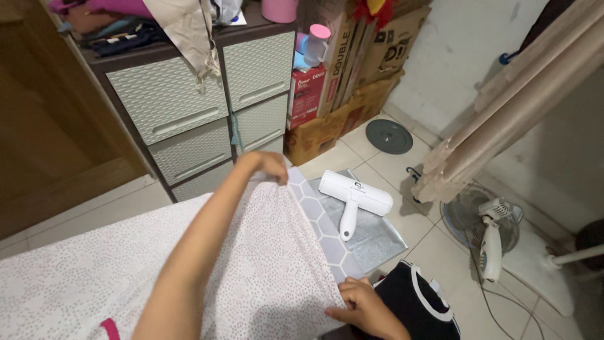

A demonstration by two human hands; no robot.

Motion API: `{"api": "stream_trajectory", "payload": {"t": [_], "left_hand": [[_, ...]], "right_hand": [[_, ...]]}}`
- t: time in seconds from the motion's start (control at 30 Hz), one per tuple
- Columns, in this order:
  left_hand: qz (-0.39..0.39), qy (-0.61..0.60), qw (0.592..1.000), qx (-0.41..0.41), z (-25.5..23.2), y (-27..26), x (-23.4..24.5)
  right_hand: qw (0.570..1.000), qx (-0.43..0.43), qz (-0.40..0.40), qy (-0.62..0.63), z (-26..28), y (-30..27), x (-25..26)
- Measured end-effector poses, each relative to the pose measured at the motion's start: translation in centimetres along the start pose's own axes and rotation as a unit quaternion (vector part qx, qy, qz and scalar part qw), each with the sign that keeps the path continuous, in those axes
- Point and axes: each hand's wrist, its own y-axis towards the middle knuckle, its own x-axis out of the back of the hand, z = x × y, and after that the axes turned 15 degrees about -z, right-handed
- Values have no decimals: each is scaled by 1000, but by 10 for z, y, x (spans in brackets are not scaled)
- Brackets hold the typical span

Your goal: The person steams a black Adidas tracksuit top and a white patterned top with pink trim using a handheld garment steamer on an ironing board. The person folds the black top after steaming and places it aside, then steams the white top on both sides.

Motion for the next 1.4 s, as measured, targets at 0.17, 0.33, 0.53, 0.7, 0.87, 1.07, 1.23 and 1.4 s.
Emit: {"api": "stream_trajectory", "payload": {"t": [0.17, 0.33, 0.53, 0.7, 0.87, 1.07, 1.23, 1.4], "left_hand": [[-135, 6, 990, -47, -14, -8, -32], [-408, 11, 907, -105, -9, -38, -77], [-540, 120, 818, -157, 5, -94, -126], [-451, 101, 879, -118, 19, -125, -139], [-407, 105, 903, -85, 65, -204, -128], [-506, 192, 832, 119, 208, -442, -133], [-577, 303, 699, 296, 319, -657, -139], [-663, 234, 551, 450, 385, -755, -128]], "right_hand": [[999, -11, -26, -30, -20, -2, -7], [945, -210, -80, -236, -17, -2, -15], [917, -207, -283, -189, -19, 45, 25], [906, -264, -242, -226, -63, 138, 14], [892, -243, -380, 26, -130, 172, 4], [921, -234, -304, 69, -123, 208, 0], [977, -146, -91, 127, 17, 227, -64], [973, 10, 166, 157, 218, 229, -193]]}}
